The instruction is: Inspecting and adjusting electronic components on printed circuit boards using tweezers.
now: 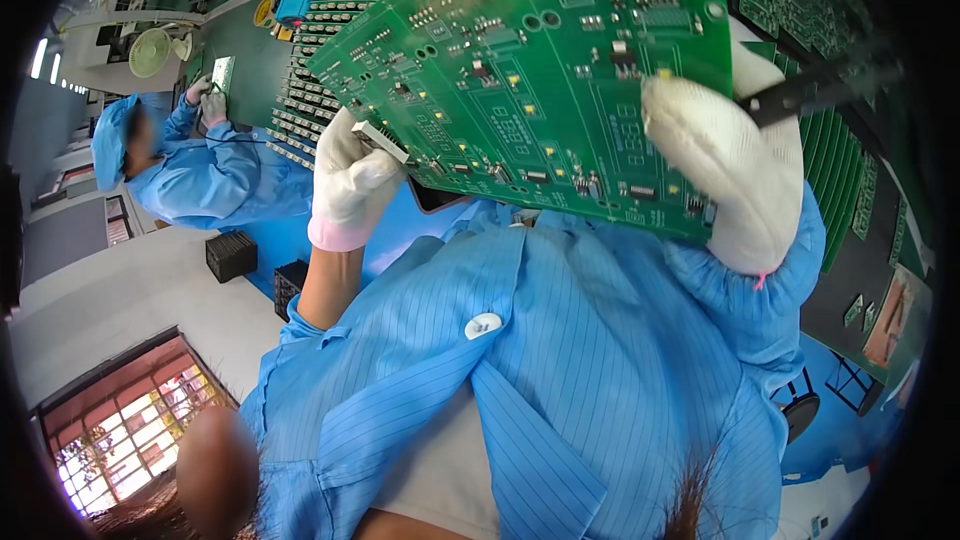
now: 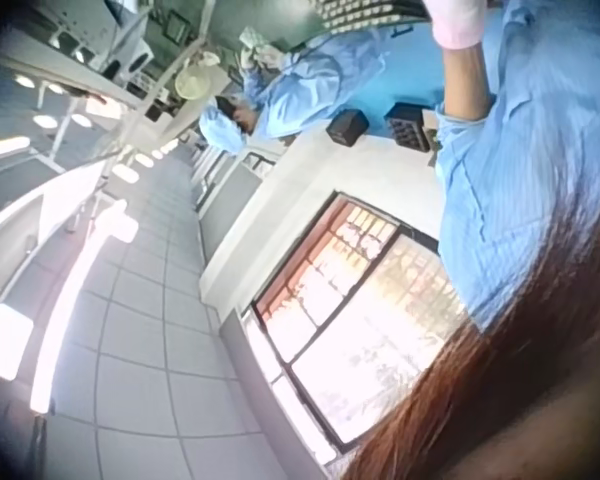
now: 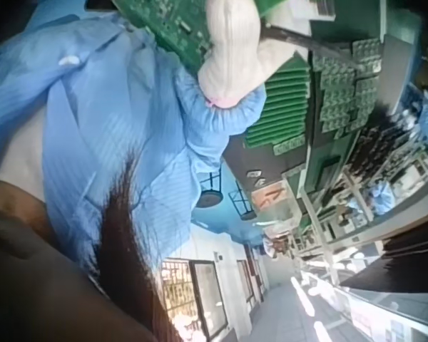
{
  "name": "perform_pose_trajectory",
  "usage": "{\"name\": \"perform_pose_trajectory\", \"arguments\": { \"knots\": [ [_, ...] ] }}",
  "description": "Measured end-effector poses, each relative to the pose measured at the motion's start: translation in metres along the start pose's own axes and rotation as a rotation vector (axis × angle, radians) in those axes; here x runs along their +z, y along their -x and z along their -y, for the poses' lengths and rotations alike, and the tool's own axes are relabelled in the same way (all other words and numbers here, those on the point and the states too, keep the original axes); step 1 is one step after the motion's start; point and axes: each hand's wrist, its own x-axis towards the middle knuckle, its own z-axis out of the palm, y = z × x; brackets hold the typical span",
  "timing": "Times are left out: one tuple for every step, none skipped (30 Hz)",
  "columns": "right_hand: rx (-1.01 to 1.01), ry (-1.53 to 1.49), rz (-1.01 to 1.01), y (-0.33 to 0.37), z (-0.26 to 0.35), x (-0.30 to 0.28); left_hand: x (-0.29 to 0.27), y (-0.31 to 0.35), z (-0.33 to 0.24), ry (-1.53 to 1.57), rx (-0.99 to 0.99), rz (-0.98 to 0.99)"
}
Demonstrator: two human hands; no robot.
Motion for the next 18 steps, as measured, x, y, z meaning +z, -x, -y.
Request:
{"name": "perform_pose_trajectory", "arguments": {
  "knots": [
    [0.008,0.022,0.0,-0.004,-0.002,0.001,0.001,0.002,0.0,-0.033,-0.015,-0.021],
    [0.018,0.043,0.0,-0.008,-0.004,0.001,-0.001,0.005,0.002,-0.038,-0.025,-0.027],
    [0.024,0.067,-0.004,-0.013,-0.004,0.002,-0.002,0.006,0.003,-0.066,-0.016,-0.04],
    [0.032,0.089,-0.006,-0.018,-0.005,0.003,-0.005,0.009,0.003,-0.094,-0.007,-0.055],
    [0.041,0.111,-0.005,-0.023,-0.008,0.003,-0.008,0.011,0.005,-0.123,0.002,-0.073],
    [0.051,0.133,-0.002,-0.029,-0.012,0.004,-0.01,0.014,0.006,-0.152,0.01,-0.093],
    [-0.018,0.245,-0.067,-0.038,-0.018,0.006,-0.012,0.016,0.007,-0.158,0.001,-0.098],
    [-0.086,0.356,-0.129,-0.045,-0.023,0.008,-0.012,0.018,0.011,-0.086,0.051,-0.139],
    [-0.075,0.351,-0.125,-0.046,-0.023,0.009,-0.012,0.02,0.015,-0.014,0.102,-0.182],
    [-0.045,0.332,-0.126,-0.047,-0.021,0.01,-0.011,0.021,0.02,0.058,0.155,-0.225],
    [-0.015,0.315,-0.127,-0.048,-0.021,0.011,-0.011,0.022,0.024,0.132,0.208,-0.268],
    [-0.002,0.303,-0.108,-0.048,-0.027,0.015,-0.014,0.025,0.026,0.119,0.208,-0.29],
    [-0.04,0.28,-0.104,-0.046,-0.035,0.017,-0.018,0.027,0.028,0.129,0.229,-0.338],
    [-0.076,0.253,-0.09,-0.045,-0.044,0.022,-0.022,0.03,0.029,0.134,0.255,-0.394],
    [-0.113,0.225,-0.078,-0.043,-0.051,0.027,-0.025,0.034,0.029,0.139,0.283,-0.448],
    [-0.149,0.195,-0.067,-0.042,-0.056,0.032,-0.028,0.037,0.028,0.144,0.312,-0.502],
    [-0.047,0.262,-0.034,-0.037,-0.055,0.034,-0.028,0.038,0.03,0.146,0.311,-0.516],
    [0.054,0.328,0.0,-0.034,-0.053,0.037,-0.026,0.037,0.031,0.13,0.329,-0.539]
  ]
}}
